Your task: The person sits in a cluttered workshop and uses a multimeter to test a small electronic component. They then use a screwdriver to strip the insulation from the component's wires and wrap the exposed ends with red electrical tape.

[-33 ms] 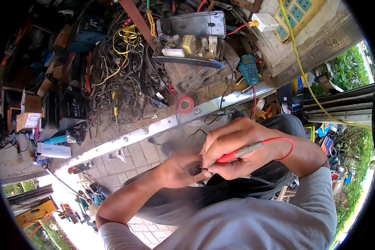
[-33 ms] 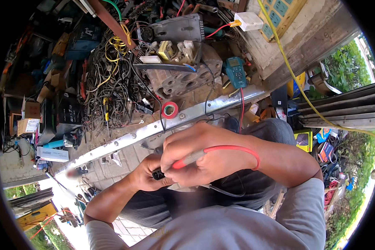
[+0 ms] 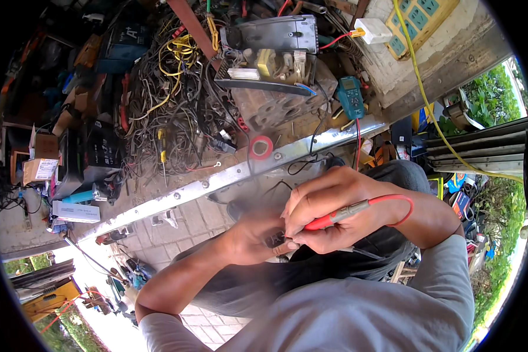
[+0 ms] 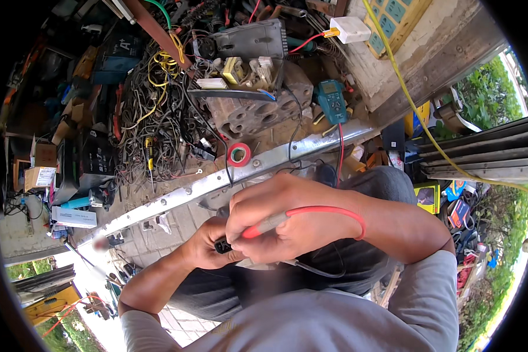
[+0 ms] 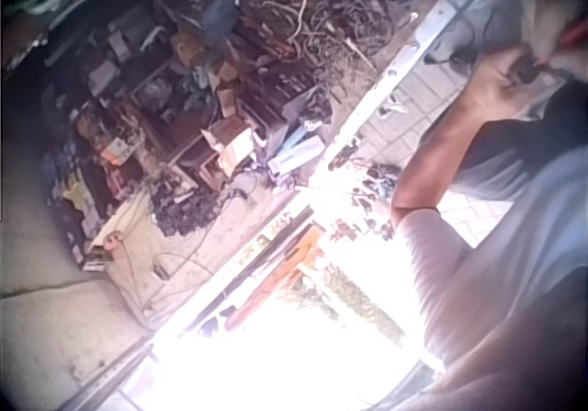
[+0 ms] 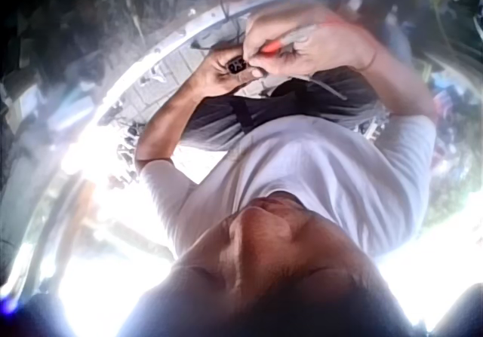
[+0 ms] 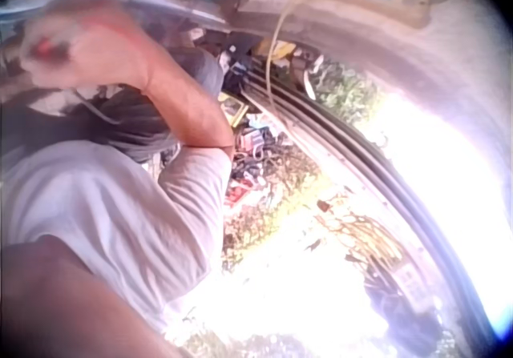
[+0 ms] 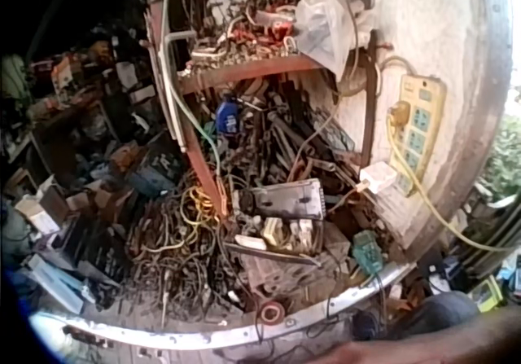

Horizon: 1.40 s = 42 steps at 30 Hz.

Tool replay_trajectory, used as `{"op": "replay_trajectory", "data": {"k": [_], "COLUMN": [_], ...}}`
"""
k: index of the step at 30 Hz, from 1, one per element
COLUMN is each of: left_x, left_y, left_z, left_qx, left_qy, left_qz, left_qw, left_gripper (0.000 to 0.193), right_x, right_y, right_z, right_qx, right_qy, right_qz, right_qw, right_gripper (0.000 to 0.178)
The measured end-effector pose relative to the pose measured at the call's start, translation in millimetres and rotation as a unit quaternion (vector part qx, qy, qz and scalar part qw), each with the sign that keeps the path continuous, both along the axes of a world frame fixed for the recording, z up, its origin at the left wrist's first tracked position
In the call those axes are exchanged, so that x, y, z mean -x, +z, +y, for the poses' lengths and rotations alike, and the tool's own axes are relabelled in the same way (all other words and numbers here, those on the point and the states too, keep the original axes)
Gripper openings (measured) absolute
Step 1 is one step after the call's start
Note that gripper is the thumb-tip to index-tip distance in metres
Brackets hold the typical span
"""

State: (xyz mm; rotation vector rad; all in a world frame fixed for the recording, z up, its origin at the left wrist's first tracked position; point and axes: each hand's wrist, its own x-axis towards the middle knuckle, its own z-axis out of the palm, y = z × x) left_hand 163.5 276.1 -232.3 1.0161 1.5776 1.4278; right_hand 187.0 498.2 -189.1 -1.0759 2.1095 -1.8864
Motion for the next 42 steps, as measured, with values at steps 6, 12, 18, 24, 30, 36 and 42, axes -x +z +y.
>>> {"op": "replay_trajectory", "data": {"k": [6, 12, 18, 24, 30, 36, 42], "left_x": [-3, -6, -7, -8, -9, -10, -4], "left_y": [-2, 4, 0, 0, 3, 0, -5], "left_z": [-3, 3, -1, 0, 1, -2, -2], "left_qx": [-0.008, -0.048, -0.038, -0.044, -0.040, -0.031, -0.007], "left_qy": [0.002, 0.058, 0.048, 0.053, 0.057, 0.070, 0.053], "left_qz": [-0.040, -0.044, -0.041, -0.031, -0.034, -0.084, -0.067], "left_qw": [0.999, 0.996, 0.997, 0.997, 0.997, 0.994, 0.996], "left_gripper": [0.027, 0.023, 0.020, 0.021, 0.021, 0.022, 0.031], "right_x": [0, -1, -3, -3, -4, 1, 0], "right_y": [-2, -2, -1, -1, -3, 2, -4], "right_z": [-2, -1, 2, 1, 1, 2, -3], "right_qx": [0.008, 0.013, 0.014, 0.023, 0.026, 0.039, 0.099], "right_qy": [0.002, 0.003, -0.008, 0.002, -0.009, -0.001, -0.004], "right_qz": [0.020, 0.018, 0.057, 0.052, 0.062, 0.049, 0.025], "right_qw": [1.000, 1.000, 0.998, 0.998, 0.998, 0.998, 0.995], "right_gripper": [0.014, 0.014, 0.022, 0.021, 0.021, 0.021, 0.015]}}
